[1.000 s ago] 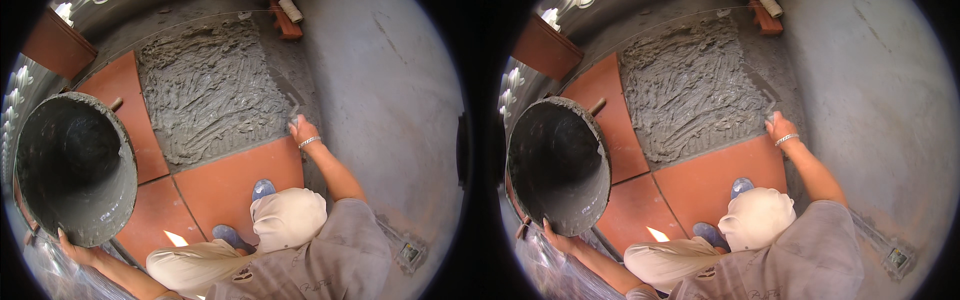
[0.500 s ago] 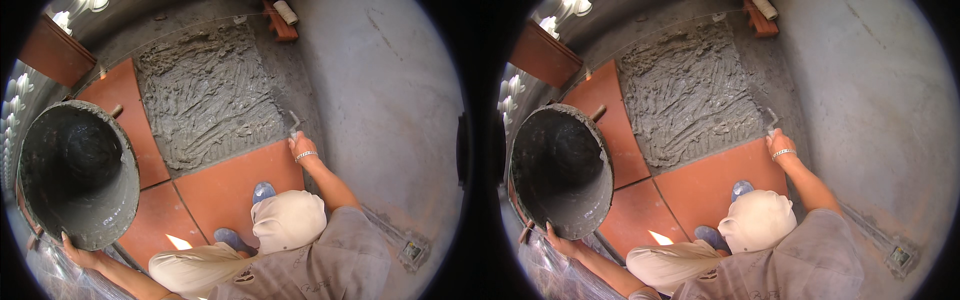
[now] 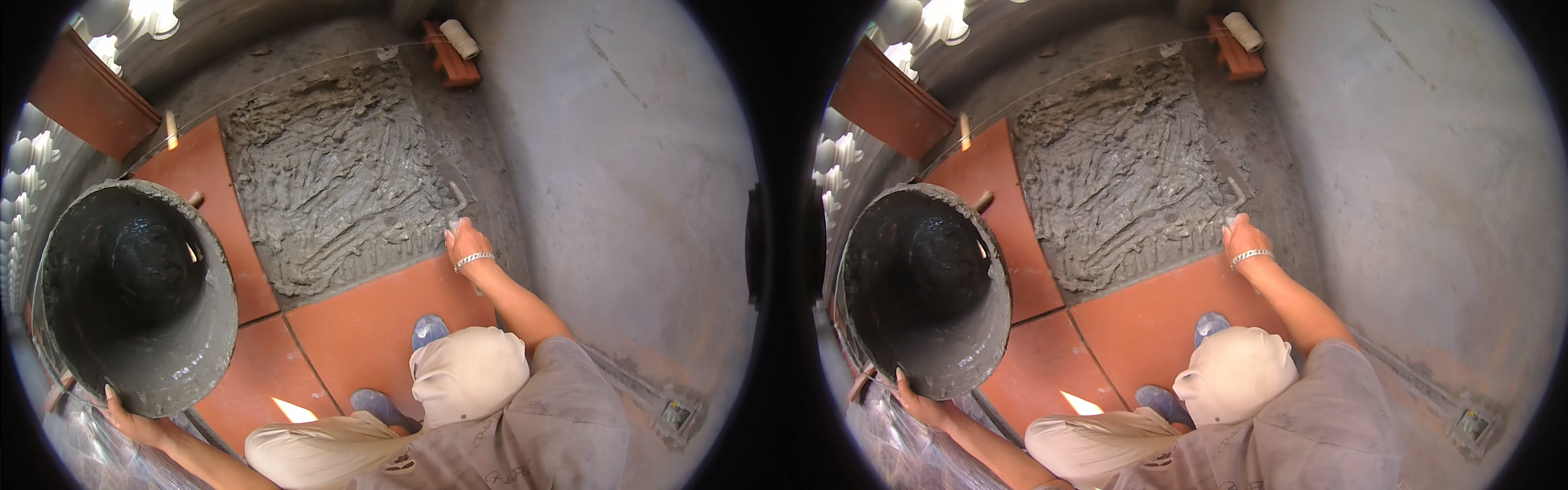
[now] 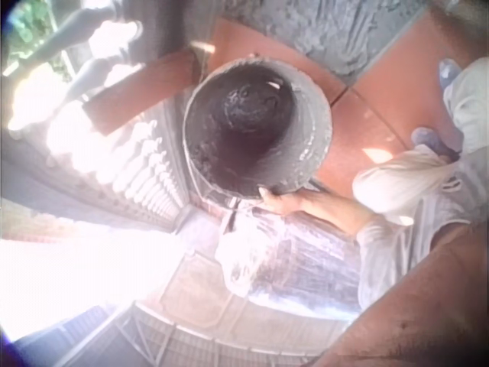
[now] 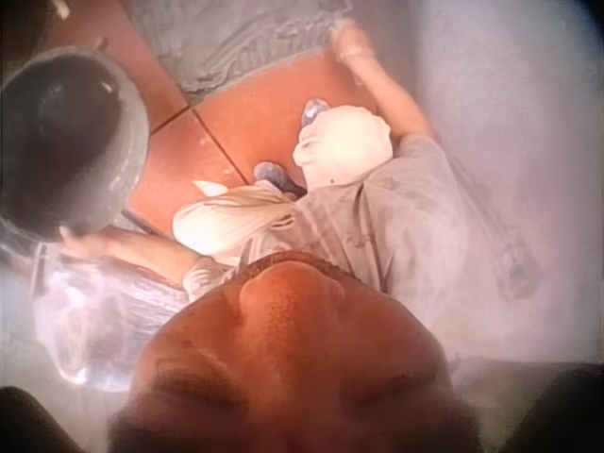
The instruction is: The person spreads cement on the floor using a trowel, places red tiles, and taps them with a rubber mallet to level and secure them. The person repeatedly scoops cement from a bucket and spreads it before laying each tile.
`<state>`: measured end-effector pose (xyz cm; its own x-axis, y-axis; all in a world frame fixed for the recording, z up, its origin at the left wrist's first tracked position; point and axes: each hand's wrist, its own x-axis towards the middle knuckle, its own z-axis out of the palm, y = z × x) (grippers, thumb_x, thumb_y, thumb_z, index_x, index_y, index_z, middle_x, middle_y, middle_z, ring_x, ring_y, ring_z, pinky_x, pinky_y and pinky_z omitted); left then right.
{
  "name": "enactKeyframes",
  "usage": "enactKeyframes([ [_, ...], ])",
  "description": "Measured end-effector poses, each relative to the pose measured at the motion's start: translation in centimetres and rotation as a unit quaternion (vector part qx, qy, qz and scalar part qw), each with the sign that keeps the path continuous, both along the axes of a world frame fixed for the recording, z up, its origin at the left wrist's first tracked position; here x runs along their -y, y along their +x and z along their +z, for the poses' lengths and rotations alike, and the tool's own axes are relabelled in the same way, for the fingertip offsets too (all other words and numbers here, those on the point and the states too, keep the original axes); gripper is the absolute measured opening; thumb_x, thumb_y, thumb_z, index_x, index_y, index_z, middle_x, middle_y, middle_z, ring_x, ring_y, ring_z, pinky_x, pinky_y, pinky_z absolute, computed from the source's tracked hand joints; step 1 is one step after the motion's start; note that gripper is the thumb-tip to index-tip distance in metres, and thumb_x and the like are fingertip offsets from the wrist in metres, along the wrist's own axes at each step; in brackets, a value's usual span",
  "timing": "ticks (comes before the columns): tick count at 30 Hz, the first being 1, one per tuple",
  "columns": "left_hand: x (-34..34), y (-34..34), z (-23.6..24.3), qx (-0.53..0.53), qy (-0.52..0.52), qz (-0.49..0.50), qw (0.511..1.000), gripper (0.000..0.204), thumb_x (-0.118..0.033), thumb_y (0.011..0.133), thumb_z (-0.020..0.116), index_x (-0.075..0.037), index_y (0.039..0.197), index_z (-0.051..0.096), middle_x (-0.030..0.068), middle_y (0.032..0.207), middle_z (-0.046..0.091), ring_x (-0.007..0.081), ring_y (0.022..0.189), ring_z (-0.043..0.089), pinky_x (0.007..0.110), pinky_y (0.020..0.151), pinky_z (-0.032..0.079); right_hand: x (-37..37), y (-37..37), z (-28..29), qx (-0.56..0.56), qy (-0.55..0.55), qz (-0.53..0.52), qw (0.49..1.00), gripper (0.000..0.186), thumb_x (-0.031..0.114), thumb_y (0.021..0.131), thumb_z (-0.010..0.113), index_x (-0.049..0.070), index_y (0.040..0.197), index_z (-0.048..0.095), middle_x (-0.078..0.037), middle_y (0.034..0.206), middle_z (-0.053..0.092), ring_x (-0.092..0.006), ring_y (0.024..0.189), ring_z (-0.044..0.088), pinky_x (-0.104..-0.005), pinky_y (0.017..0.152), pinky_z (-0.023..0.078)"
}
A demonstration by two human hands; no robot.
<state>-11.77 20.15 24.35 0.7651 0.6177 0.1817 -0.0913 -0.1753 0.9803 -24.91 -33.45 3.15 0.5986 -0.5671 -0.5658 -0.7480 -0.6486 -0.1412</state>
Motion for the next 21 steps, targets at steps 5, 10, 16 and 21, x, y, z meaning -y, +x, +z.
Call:
enactKeyframes([
  [5, -0.4, 0.1, -0.3, 0.004, -0.036, 0.005, 0.999, 0.045, -0.015, 0.094, 0.057, 0.006, 0.133, 0.053, 0.0138, 0.126, 0.062, 0.0235, 0.110, 0.062, 0.036, 0.095, 0.050, 1.6, 2.2, -0.7, -0.061, -0.002, 0.068, 0.996, 0.038, 0.033, 0.097, 0.057, -0.001, 0.113, 0.053, -0.030, 0.104, 0.068, -0.0456, 0.102, 0.066, -0.0518, 0.090, 0.051],
  [10, -0.2, 0.0, -0.2, -0.009, -0.032, -0.002, 0.999, 0.043, -0.016, 0.095, 0.058, 0.006, 0.131, 0.054, 0.0135, 0.123, 0.063, 0.0227, 0.107, 0.063, 0.035, 0.092, 0.052, 5.8, 9.5, -3.3, 0.023, -0.052, 0.018, 0.998, 0.035, 0.031, 0.097, 0.056, 0.000, 0.114, 0.059, -0.028, 0.111, 0.068, -0.0443, 0.106, 0.065, -0.0507, 0.093, 0.051],
  [16, -0.1, -0.1, -0.1, -0.014, -0.033, -0.001, 0.999, 0.044, -0.016, 0.095, 0.058, 0.006, 0.133, 0.053, 0.0137, 0.124, 0.062, 0.0231, 0.107, 0.063, 0.035, 0.092, 0.052, 6.9, 13.6, -2.2, 0.015, -0.065, 0.000, 0.998, 0.039, 0.030, 0.098, 0.053, -0.002, 0.121, 0.057, -0.026, 0.118, 0.067, -0.0408, 0.112, 0.065, -0.0486, 0.096, 0.051],
  [21, -0.2, -0.4, -0.3, -0.002, -0.018, -0.014, 1.000, 0.043, -0.018, 0.096, 0.058, 0.006, 0.131, 0.055, 0.0137, 0.124, 0.063, 0.0232, 0.108, 0.063, 0.035, 0.093, 0.051, 6.2, 14.1, -1.5, 0.054, -0.070, -0.014, 0.996, 0.042, 0.033, 0.099, 0.054, -0.002, 0.122, 0.055, -0.027, 0.117, 0.067, -0.0414, 0.112, 0.064, -0.0486, 0.096, 0.051],
])
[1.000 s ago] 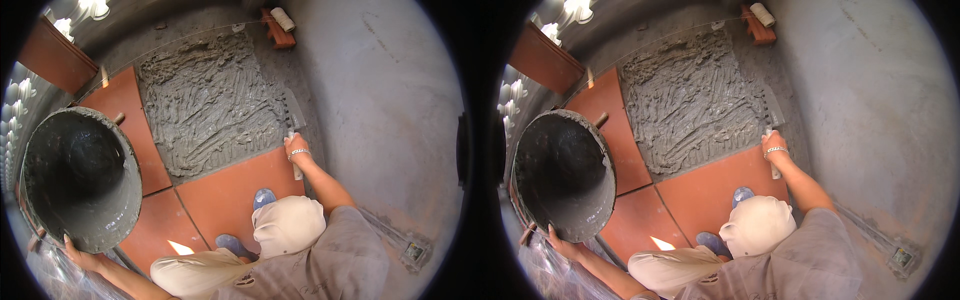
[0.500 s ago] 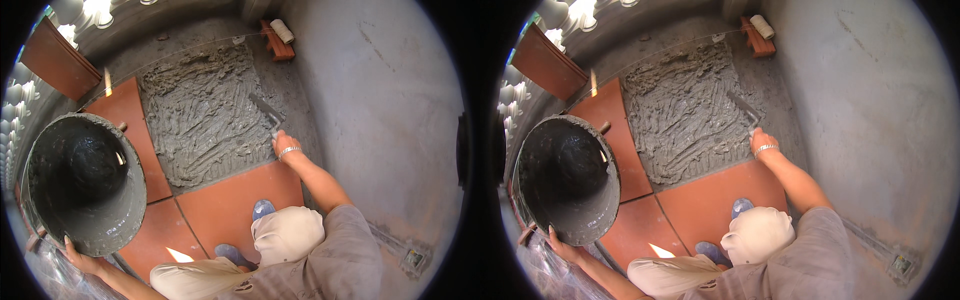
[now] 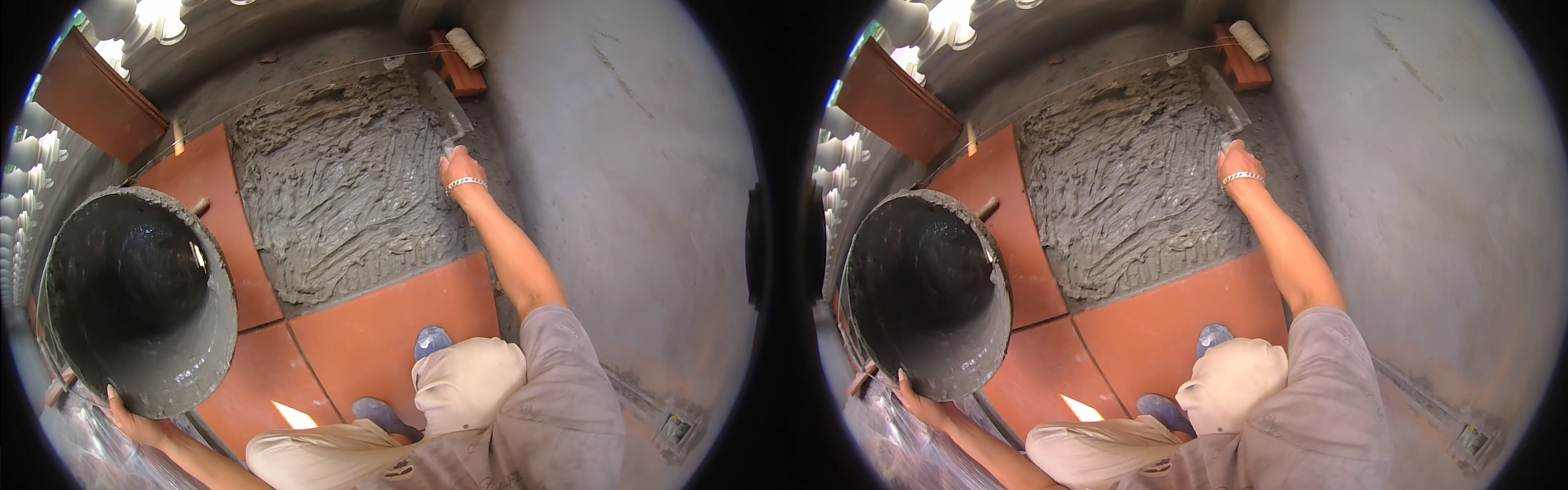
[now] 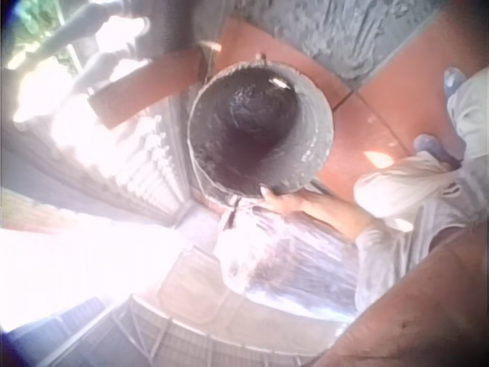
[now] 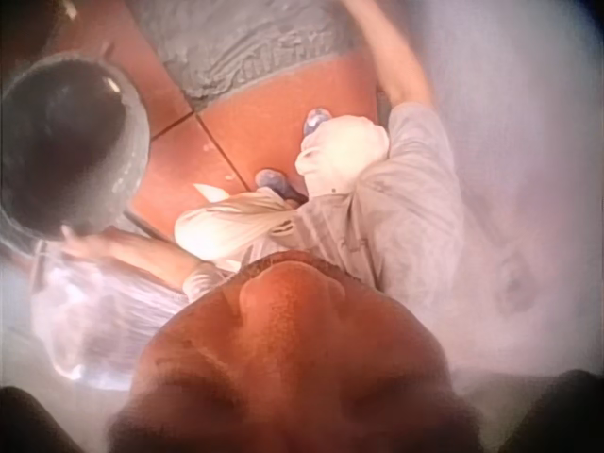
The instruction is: The person spreads cement on the floor using a trowel, places red tiles, and taps them with a rubber mallet to level and secure them. The person repeatedly scoops cement from a bucket and spreads it before laying each tile.
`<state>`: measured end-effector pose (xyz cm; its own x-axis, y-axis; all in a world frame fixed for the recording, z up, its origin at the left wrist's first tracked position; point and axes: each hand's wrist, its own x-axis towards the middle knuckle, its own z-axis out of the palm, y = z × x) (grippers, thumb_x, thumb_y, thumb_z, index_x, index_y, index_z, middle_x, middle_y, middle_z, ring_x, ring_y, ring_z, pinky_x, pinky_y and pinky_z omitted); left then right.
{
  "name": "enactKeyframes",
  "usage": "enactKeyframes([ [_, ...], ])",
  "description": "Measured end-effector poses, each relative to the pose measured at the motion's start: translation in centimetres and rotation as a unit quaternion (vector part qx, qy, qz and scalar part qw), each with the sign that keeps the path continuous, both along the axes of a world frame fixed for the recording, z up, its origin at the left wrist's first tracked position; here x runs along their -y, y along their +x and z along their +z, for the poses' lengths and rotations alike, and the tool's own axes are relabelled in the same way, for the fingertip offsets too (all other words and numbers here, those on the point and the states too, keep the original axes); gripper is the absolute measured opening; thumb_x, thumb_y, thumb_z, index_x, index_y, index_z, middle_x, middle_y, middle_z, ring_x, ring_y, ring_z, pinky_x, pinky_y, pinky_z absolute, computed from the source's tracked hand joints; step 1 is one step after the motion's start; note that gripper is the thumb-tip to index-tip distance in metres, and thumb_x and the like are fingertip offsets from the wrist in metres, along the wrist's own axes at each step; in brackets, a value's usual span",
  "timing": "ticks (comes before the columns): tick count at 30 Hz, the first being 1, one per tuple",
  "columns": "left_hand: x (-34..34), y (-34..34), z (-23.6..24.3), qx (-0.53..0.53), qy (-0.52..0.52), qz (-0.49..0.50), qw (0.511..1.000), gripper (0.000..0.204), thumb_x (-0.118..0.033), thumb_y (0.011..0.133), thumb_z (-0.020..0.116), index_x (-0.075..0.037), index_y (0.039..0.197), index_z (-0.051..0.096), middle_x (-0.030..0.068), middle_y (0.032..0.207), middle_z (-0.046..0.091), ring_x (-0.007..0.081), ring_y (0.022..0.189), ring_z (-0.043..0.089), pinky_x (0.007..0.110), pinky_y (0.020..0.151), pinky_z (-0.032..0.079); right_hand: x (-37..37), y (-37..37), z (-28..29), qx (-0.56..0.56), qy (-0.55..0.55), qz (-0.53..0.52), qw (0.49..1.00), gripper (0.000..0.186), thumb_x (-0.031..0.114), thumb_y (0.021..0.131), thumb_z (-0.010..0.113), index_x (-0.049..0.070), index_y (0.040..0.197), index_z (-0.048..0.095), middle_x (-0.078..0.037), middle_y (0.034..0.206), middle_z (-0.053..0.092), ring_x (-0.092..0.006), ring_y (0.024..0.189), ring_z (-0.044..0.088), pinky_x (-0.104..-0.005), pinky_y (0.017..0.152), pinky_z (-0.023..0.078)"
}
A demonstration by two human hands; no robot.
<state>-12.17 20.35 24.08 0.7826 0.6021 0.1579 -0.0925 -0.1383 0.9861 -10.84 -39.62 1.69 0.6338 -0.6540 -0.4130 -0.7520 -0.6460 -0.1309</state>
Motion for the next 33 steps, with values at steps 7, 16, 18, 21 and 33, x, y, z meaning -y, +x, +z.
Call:
enactKeyframes([
  [7, -0.6, 0.2, -0.1, -0.032, 0.018, 0.041, 0.998, 0.040, -0.019, 0.095, 0.058, 0.007, 0.126, 0.059, 0.0139, 0.121, 0.064, 0.0242, 0.105, 0.064, 0.036, 0.091, 0.052, 1.6, -2.6, -1.9, 0.042, -0.007, 0.023, 0.999, 0.042, 0.036, 0.098, 0.055, 0.000, 0.120, 0.055, -0.028, 0.113, 0.067, -0.0437, 0.109, 0.064, -0.0505, 0.094, 0.050],
  [16, -1.5, 0.3, -0.3, -0.033, 0.041, 0.078, 0.996, 0.041, -0.023, 0.092, 0.064, 0.010, 0.116, 0.063, 0.0173, 0.116, 0.065, 0.0270, 0.100, 0.065, 0.038, 0.084, 0.054, 4.0, -11.3, -0.8, 0.043, -0.007, 0.007, 0.999, 0.040, 0.036, 0.096, 0.057, 0.000, 0.113, 0.054, -0.030, 0.104, 0.067, -0.0478, 0.098, 0.064, -0.0539, 0.087, 0.050],
  [18, -2.0, 0.5, -0.3, -0.042, 0.033, 0.079, 0.995, 0.042, -0.022, 0.092, 0.063, 0.011, 0.118, 0.062, 0.0176, 0.117, 0.065, 0.0276, 0.101, 0.064, 0.038, 0.086, 0.054, 4.2, -15.4, 0.7, 0.028, 0.009, -0.005, 1.000, 0.039, 0.037, 0.096, 0.057, 0.001, 0.112, 0.054, -0.030, 0.102, 0.067, -0.0481, 0.097, 0.064, -0.0543, 0.085, 0.051],
  [21, -2.7, 0.4, -0.4, -0.037, 0.031, 0.070, 0.996, 0.042, -0.021, 0.092, 0.063, 0.011, 0.119, 0.061, 0.0180, 0.119, 0.064, 0.0281, 0.102, 0.064, 0.039, 0.088, 0.053, 3.6, -20.7, 2.8, -0.113, 0.008, -0.002, 0.994, 0.039, 0.039, 0.095, 0.057, 0.004, 0.113, 0.055, -0.028, 0.102, 0.068, -0.0474, 0.096, 0.064, -0.0539, 0.082, 0.051],
  [33, -5.4, 0.7, -1.1, -0.046, 0.040, 0.062, 0.996, 0.039, -0.018, 0.096, 0.054, 0.014, 0.117, 0.060, 0.0220, 0.119, 0.063, 0.0307, 0.106, 0.061, 0.041, 0.094, 0.051, 1.9, -39.4, 5.1, -0.152, 0.081, -0.035, 0.984, 0.045, 0.046, 0.089, 0.061, 0.007, 0.112, 0.056, -0.026, 0.096, 0.069, -0.0462, 0.093, 0.065, -0.0520, 0.082, 0.051],
])
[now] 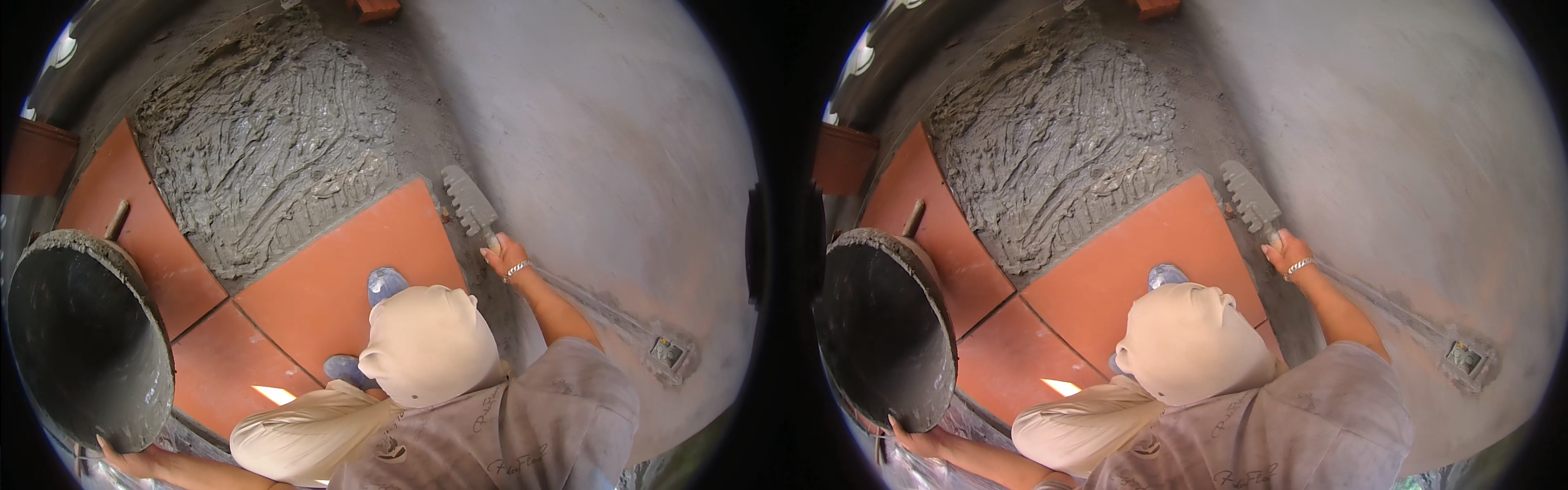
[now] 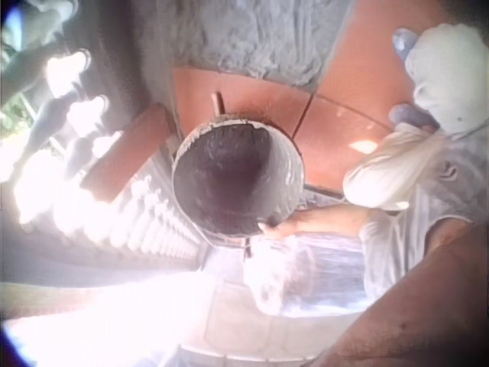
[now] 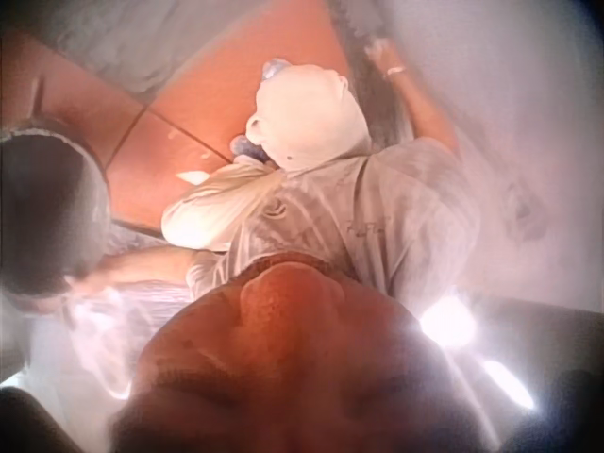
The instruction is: The person spreads cement on the floor using a trowel, places red tiles, and taps them with a rubber mallet to level and secure them. The person repeatedly scoops cement from a bucket and spreads it before laying each tile.
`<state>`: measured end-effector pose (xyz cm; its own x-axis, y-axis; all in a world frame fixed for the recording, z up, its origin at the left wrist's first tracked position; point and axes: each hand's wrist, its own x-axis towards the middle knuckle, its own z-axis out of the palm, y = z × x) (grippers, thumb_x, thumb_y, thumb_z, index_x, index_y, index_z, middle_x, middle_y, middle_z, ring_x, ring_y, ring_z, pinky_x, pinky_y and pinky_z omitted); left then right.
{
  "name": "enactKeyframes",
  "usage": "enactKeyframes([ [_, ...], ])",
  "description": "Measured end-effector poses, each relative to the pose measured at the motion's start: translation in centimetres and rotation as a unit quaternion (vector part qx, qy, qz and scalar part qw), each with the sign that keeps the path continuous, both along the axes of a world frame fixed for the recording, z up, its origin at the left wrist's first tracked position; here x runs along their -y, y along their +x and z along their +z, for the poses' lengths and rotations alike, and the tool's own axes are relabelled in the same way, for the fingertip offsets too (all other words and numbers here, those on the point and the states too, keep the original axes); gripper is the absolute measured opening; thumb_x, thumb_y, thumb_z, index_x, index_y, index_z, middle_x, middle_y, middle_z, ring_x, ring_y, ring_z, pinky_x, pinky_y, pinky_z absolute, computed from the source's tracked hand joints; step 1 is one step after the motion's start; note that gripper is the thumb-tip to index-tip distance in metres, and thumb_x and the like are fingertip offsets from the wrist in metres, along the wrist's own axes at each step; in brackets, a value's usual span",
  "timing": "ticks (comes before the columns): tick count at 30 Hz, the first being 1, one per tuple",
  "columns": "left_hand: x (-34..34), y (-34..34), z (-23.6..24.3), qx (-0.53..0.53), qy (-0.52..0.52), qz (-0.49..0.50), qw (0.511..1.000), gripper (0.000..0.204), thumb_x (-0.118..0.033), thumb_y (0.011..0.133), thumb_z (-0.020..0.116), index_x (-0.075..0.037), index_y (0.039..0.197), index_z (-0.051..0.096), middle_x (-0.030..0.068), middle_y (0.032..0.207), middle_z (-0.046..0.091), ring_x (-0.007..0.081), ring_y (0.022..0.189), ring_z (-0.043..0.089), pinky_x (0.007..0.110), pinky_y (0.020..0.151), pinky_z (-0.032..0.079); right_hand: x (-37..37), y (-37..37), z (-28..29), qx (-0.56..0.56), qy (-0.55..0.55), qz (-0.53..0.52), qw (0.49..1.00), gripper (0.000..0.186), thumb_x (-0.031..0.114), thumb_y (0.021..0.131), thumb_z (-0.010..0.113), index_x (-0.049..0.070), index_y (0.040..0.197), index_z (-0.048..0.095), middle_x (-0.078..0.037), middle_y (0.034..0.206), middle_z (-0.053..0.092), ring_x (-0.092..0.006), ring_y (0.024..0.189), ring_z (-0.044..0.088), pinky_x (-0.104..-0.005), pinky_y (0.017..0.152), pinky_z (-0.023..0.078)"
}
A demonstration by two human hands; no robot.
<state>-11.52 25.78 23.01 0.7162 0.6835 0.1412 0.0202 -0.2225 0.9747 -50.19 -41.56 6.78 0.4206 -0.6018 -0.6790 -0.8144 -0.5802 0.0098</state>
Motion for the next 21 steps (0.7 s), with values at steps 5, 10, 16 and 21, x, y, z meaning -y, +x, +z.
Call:
enactKeyframes([
  [5, -2.3, -0.1, -0.3, 0.028, 0.017, -0.063, 0.997, 0.031, -0.011, 0.093, 0.060, 0.016, 0.106, 0.066, 0.0242, 0.113, 0.065, 0.0317, 0.097, 0.064, 0.042, 0.088, 0.055, -1.1, -5.4, 0.2, -0.121, -0.018, -0.019, 0.992, 0.039, 0.042, 0.086, 0.063, 0.008, 0.106, 0.057, -0.024, 0.097, 0.069, -0.0444, 0.094, 0.065, -0.0521, 0.086, 0.050],
  [10, -3.8, 0.1, -0.8, 0.031, 0.003, -0.046, 0.998, 0.030, -0.012, 0.092, 0.061, 0.015, 0.105, 0.067, 0.0254, 0.112, 0.065, 0.0322, 0.096, 0.064, 0.042, 0.088, 0.055, -1.4, -6.3, -0.3, -0.130, -0.020, -0.030, 0.991, 0.034, 0.039, 0.084, 0.065, 0.010, 0.100, 0.060, -0.021, 0.096, 0.070, -0.0430, 0.095, 0.065, -0.0505, 0.083, 0.051],
  [16, -4.3, 0.7, -1.0, 0.034, 0.070, -0.032, 0.996, 0.030, -0.012, 0.092, 0.061, 0.016, 0.103, 0.067, 0.0251, 0.113, 0.065, 0.0327, 0.097, 0.065, 0.043, 0.089, 0.055, -1.7, -5.6, -1.3, -0.131, 0.010, -0.032, 0.991, 0.035, 0.039, 0.085, 0.063, 0.009, 0.104, 0.062, -0.021, 0.100, 0.071, -0.0435, 0.097, 0.065, -0.0517, 0.086, 0.050],
  [21, -2.3, -0.2, -0.5, 0.022, 0.022, -0.018, 0.999, 0.037, -0.016, 0.094, 0.056, 0.015, 0.113, 0.062, 0.0233, 0.119, 0.064, 0.0315, 0.103, 0.063, 0.041, 0.093, 0.053, -1.2, -6.4, -2.9, -0.072, 0.027, -0.043, 0.996, 0.035, 0.039, 0.083, 0.067, 0.008, 0.099, 0.062, -0.022, 0.096, 0.070, -0.0440, 0.094, 0.065, -0.0498, 0.082, 0.051],
])
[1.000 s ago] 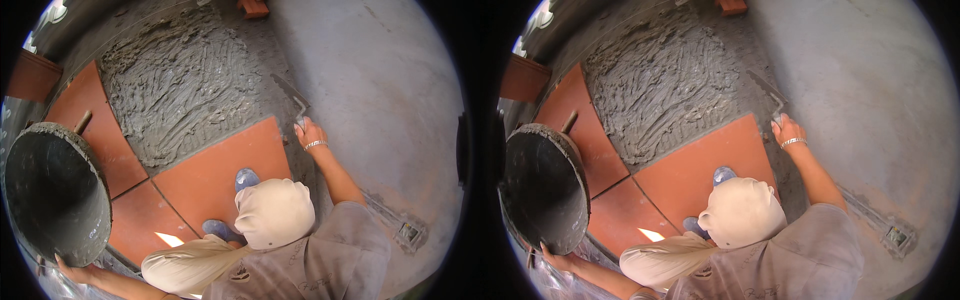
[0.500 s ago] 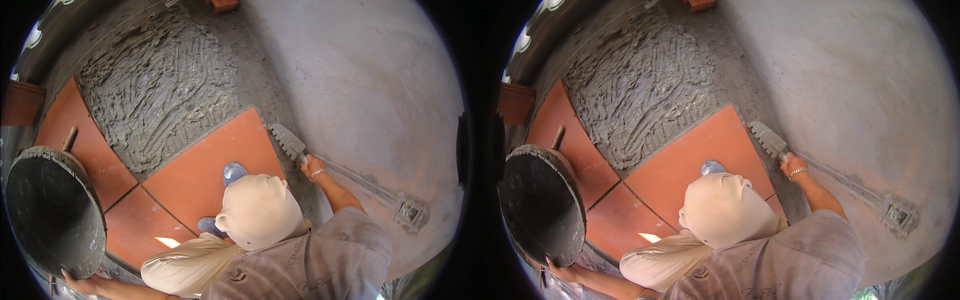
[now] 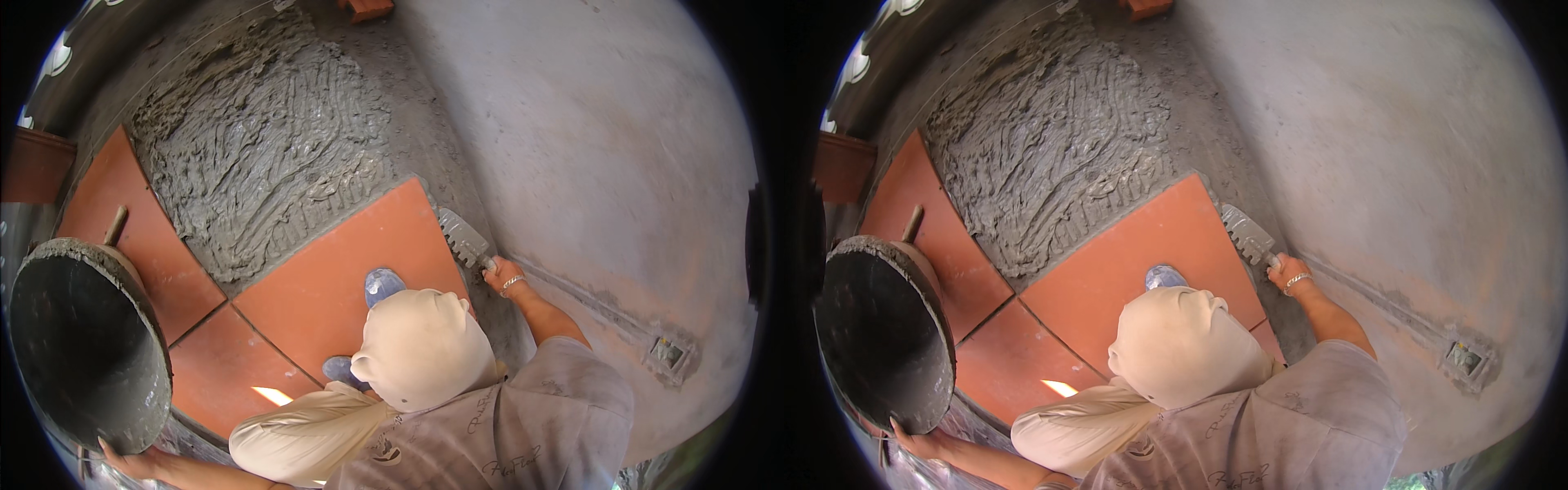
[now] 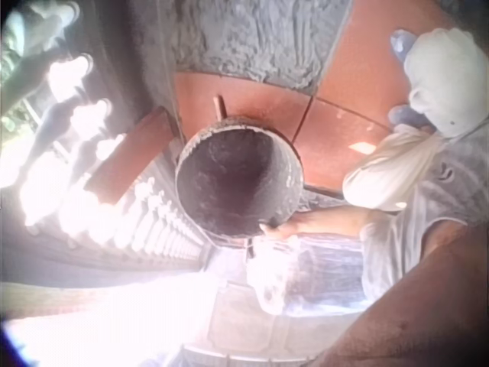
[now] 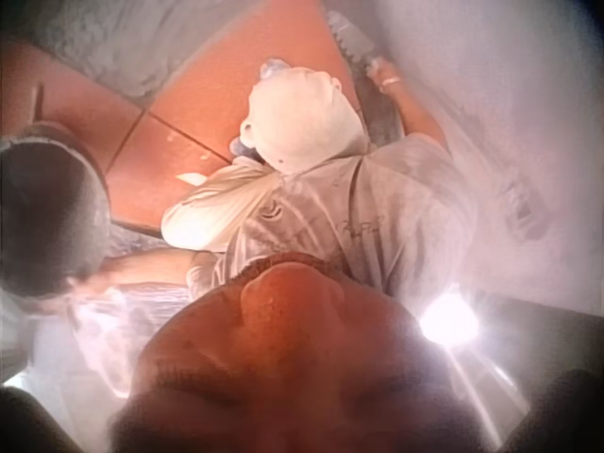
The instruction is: The person spreads cement on the floor using a trowel, places red tiles, and taps them with a rubber mallet to level and secure them. The person repeatedly scoops cement from a bucket and spreads it before laying each tile.
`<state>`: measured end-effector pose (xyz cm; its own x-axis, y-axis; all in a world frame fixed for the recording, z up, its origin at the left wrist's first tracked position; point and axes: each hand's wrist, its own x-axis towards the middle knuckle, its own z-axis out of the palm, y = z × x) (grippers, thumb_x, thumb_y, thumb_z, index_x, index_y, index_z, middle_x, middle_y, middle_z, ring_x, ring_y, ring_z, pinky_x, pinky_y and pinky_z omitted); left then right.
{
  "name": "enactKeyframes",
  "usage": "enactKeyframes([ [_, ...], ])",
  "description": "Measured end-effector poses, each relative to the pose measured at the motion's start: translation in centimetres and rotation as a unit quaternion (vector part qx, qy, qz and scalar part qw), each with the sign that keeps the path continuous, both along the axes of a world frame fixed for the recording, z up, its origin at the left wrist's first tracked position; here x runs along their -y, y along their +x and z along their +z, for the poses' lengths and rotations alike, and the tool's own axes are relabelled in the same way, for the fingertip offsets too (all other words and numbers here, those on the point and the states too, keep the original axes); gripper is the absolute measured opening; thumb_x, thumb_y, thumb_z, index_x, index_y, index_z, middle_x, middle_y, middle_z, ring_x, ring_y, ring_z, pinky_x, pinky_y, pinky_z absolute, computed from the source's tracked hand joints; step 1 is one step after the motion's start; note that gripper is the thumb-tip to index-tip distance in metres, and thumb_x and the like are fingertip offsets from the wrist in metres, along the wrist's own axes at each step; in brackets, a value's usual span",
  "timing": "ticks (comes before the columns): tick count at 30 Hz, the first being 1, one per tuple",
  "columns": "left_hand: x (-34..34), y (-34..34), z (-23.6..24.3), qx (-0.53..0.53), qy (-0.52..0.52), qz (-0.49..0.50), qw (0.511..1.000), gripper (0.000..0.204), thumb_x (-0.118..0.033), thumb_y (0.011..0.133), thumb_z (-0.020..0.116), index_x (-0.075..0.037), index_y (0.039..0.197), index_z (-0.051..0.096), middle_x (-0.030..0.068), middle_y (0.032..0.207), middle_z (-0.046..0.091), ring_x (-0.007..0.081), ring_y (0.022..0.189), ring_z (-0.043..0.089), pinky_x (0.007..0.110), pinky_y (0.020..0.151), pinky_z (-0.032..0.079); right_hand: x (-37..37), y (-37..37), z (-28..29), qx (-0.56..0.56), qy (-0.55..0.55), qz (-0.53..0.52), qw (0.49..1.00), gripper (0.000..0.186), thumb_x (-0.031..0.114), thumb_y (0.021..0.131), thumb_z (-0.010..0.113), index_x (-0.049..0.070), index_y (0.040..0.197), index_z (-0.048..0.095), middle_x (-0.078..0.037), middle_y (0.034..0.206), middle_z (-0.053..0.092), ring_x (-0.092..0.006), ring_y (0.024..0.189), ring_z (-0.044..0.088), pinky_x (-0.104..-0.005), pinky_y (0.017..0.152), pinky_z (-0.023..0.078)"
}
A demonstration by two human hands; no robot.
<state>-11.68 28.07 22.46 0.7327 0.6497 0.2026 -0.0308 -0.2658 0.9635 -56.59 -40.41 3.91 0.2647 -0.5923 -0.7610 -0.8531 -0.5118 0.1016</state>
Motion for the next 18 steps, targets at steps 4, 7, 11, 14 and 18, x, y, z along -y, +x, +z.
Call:
enactKeyframes([
  [4, 0.9, 0.1, 0.3, -0.008, -0.003, 0.002, 1.000, 0.039, -0.017, 0.095, 0.056, 0.015, 0.117, 0.060, 0.0223, 0.121, 0.063, 0.0306, 0.106, 0.063, 0.040, 0.094, 0.052, 1.1, -0.3, -0.9, 0.019, 0.017, -0.001, 1.000, 0.036, 0.040, 0.083, 0.067, 0.007, 0.096, 0.063, -0.022, 0.096, 0.070, -0.0435, 0.094, 0.065, -0.0499, 0.082, 0.051],
  [7, 0.7, 0.2, 0.4, -0.008, -0.034, -0.010, 0.999, 0.038, -0.016, 0.094, 0.056, 0.014, 0.117, 0.060, 0.0221, 0.121, 0.063, 0.0304, 0.105, 0.063, 0.040, 0.094, 0.052, 1.6, 0.1, -1.0, 0.005, 0.009, 0.004, 1.000, 0.036, 0.040, 0.082, 0.068, 0.007, 0.095, 0.063, -0.022, 0.097, 0.070, -0.0432, 0.095, 0.065, -0.0499, 0.083, 0.051],
  [11, 0.6, 0.0, 0.2, -0.005, 0.010, -0.006, 1.000, 0.038, -0.017, 0.095, 0.055, 0.014, 0.117, 0.060, 0.0216, 0.121, 0.063, 0.0302, 0.106, 0.063, 0.040, 0.095, 0.051, 1.8, 1.0, -1.0, 0.001, 0.004, 0.006, 1.000, 0.036, 0.040, 0.081, 0.069, 0.008, 0.096, 0.063, -0.022, 0.096, 0.070, -0.0431, 0.095, 0.065, -0.0491, 0.083, 0.051],
  [14, 0.4, -0.1, 0.1, -0.003, -0.009, -0.011, 1.000, 0.038, -0.018, 0.095, 0.055, 0.014, 0.116, 0.061, 0.0211, 0.120, 0.064, 0.0299, 0.106, 0.063, 0.040, 0.096, 0.051, 2.2, 1.5, -1.2, 0.008, 0.015, 0.004, 1.000, 0.035, 0.040, 0.081, 0.069, 0.008, 0.095, 0.063, -0.021, 0.096, 0.070, -0.0429, 0.095, 0.065, -0.0488, 0.084, 0.051],
  [18, -0.3, 0.1, 0.2, -0.011, -0.024, -0.016, 1.000, 0.038, -0.018, 0.095, 0.055, 0.014, 0.116, 0.062, 0.0207, 0.119, 0.064, 0.0296, 0.105, 0.063, 0.039, 0.095, 0.050, 2.9, 1.3, -1.4, 0.024, 0.032, 0.006, 0.999, 0.036, 0.040, 0.081, 0.069, 0.008, 0.096, 0.064, -0.021, 0.096, 0.070, -0.0430, 0.095, 0.065, -0.0487, 0.084, 0.051],
])
